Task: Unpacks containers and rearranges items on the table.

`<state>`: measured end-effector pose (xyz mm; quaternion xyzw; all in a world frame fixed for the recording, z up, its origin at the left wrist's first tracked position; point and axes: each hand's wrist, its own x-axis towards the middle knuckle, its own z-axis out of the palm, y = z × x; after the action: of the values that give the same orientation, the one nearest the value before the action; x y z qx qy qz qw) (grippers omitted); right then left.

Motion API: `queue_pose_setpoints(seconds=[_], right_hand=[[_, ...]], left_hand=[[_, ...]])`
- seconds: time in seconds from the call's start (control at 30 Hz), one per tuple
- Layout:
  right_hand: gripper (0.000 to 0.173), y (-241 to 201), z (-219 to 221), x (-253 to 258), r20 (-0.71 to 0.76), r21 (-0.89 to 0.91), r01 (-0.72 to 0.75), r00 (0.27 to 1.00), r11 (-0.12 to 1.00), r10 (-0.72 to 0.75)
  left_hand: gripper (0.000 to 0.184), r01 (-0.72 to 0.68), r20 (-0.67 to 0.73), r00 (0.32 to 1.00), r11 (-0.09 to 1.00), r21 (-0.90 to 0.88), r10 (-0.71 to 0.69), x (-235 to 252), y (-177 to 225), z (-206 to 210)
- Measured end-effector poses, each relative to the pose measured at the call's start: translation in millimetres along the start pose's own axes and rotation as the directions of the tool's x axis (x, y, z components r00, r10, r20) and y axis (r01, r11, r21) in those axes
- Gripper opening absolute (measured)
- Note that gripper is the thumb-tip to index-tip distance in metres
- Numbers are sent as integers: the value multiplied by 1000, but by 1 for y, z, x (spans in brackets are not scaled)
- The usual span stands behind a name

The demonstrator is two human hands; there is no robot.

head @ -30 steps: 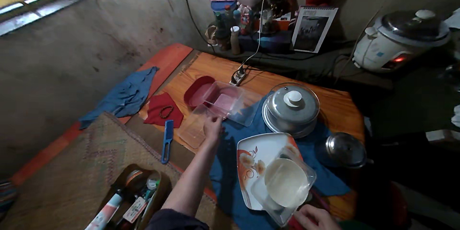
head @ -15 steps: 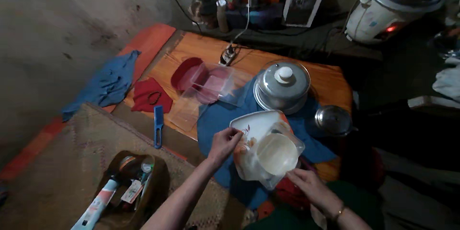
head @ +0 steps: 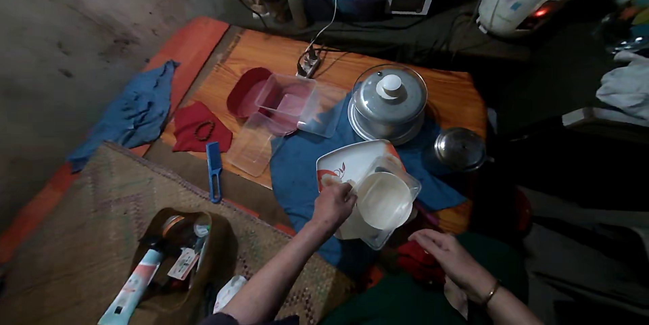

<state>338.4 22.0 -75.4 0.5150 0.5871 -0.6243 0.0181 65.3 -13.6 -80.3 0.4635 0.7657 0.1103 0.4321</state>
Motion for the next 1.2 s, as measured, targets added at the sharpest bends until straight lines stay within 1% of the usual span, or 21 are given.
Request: queue_pose_setpoints(seconds=[0.07, 0.13, 0.23, 0.3, 0.37, 0.47, 0.6, 0.67, 0.73, 0.8, 0.87, 0.9, 0.97, 1.0, 1.03, 1.07, 1.1, 1.13, 1.17, 1.2], right_hand=[[35, 4, 0, -3, -67, 69, -24, 997, 997, 28], [41, 5, 0, -6, -140, 165, -50, 987, 985, 73], [47, 4, -3, -12, -238, 307, -27, 966, 951, 104], [49, 2, -10, -16, -304, 380, 6, 945, 925, 119], [52, -1, -20, -21, -386, 413, 42, 913, 910, 133], [56, -5, -35, -22, -474, 449, 100, 869, 888, 142], [60, -16, -39, -17, -517, 456, 187, 852, 870, 88], [61, -26, -31, -14, -496, 439, 212, 867, 873, 39], [61, -37, -20, -12, -432, 412, 241, 901, 879, -45], [62, -45, -6, -9, -359, 362, 296, 919, 884, -161], [66, -55, 11, -7, -273, 380, 318, 936, 869, -223], [70, -59, 20, -8, -239, 425, 321, 942, 846, -237], [75, -68, 35, -15, -174, 551, 311, 950, 775, -258], [84, -69, 39, -18, -129, 588, 305, 950, 749, -285], [97, -69, 39, -20, -80, 594, 295, 947, 749, -310], [105, -68, 37, -22, -24, 574, 288, 942, 767, -335], [104, -66, 33, -22, 19, 529, 295, 934, 796, -358], [99, -63, 29, -22, 44, 438, 318, 927, 841, -373], [88, -59, 24, -21, 45, 329, 346, 923, 878, -381], [81, -56, 20, -20, 17, 237, 350, 931, 906, -364]], left_hand=[[25, -21, -23, 1000, 1000, -22, 20, 1, -3, -1], [24, -58, -70, 996, 995, -81, 52, 0, -7, -5], [24, -127, -156, 983, 974, -187, 98, -9, -13, -19], [24, -157, -225, 969, 955, -250, 101, -11, -23, -29], [21, -149, -284, 957, 933, -328, 53, -12, -36, -36], [19, -104, -323, 945, 902, -418, -41, -19, -53, -47], [21, -98, -360, 926, 849, -519, -114, -30, -67, -48], [23, -97, -343, 931, 824, -558, -122, -37, -59, -46], [26, -98, -276, 957, 791, -604, -93, -44, -41, -40], [28, -137, -198, 980, 745, -652, 7, -52, -16, -30], [35, -182, -107, 983, 696, -695, 150, -57, 3, -14], [34, -195, -67, 975, 669, -717, 213, -58, 11, -6], [25, -128, 20, 971, 588, -799, 238, -62, 27, 3], [21, -89, 51, 970, 544, -834, 237, -64, 32, 4], [20, -54, 78, 969, 511, -858, 233, -67, 34, 2], [20, -40, 83, 971, 495, -868, 223, -67, 33, -1], [22, -43, 71, 975, 487, -872, 212, -67, 31, -3], [23, -58, 42, 980, 485, -872, 193, -65, 26, -5], [23, -72, 9, 987, 491, -868, 160, -63, 19, -7], [23, -75, -17, 992, 490, -868, 121, -58, 8, -10]])
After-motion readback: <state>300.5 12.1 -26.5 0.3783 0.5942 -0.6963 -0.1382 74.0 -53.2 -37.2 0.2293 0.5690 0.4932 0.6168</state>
